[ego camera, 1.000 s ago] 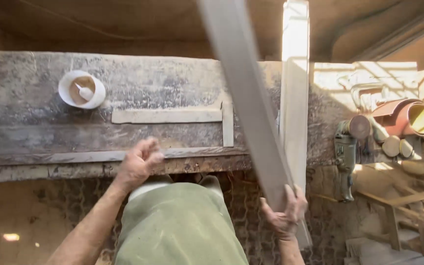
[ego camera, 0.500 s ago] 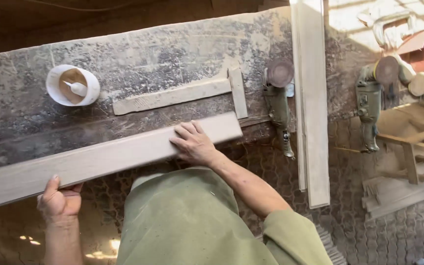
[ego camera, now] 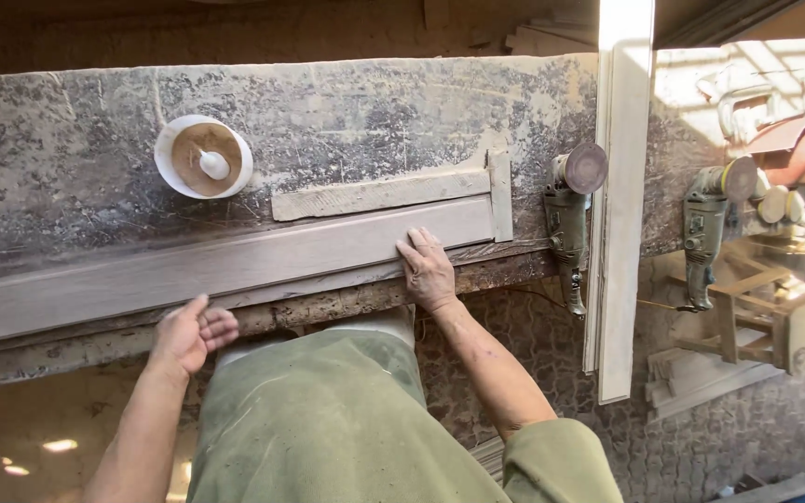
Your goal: Sanding and applying wood filler to wooden planks on a workbench in a workshop.
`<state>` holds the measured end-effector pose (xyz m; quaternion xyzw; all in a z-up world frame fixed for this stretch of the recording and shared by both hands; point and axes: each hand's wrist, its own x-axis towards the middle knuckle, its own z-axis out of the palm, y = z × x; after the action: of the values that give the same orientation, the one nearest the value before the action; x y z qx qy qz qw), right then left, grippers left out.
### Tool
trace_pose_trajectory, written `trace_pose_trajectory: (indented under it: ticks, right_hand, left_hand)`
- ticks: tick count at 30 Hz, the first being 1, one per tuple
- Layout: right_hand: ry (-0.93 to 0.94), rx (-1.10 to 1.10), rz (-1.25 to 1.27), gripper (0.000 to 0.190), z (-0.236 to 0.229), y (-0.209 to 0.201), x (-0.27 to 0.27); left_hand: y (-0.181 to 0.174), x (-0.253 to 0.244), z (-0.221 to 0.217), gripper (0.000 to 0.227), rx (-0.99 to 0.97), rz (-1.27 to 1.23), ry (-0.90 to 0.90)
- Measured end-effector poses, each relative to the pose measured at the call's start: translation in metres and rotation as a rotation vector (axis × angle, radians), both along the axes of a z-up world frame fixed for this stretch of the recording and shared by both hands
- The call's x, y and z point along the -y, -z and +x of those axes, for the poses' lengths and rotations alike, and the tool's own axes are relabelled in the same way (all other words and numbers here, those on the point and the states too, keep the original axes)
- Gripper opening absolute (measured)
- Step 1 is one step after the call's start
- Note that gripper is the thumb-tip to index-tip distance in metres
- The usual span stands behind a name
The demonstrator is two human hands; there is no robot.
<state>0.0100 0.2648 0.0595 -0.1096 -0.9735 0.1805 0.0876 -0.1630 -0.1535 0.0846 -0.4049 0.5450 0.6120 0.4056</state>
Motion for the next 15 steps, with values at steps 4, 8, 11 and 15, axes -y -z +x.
trace_pose_trajectory:
  ticks: [4,8,11,15]
  right_hand:
    - [0.135,0.024,0.030,0.030,-0.010,0.004,0.016]
    - [0.167,0.087,0.076,0.056,-0.016,-0.010,0.043]
    - [0.159,0.144,0.110,0.074,-0.013,-0.012,0.054]
    - [0.125,0.187,0.100,0.082,-0.012,-0.017,0.057]
  left_hand:
    - [-0.008,0.016,0.005,0.027,-0.303,-0.400,0.673]
    - [-0.030,0.022,-0.020,0.043,-1.252,-0.817,1.058]
    - [-0.005,0.066,-0.059,0.066,-0.974,-1.069,1.047]
    - [0.026,0.162,-0.113,0.057,-0.862,-1.318,0.841]
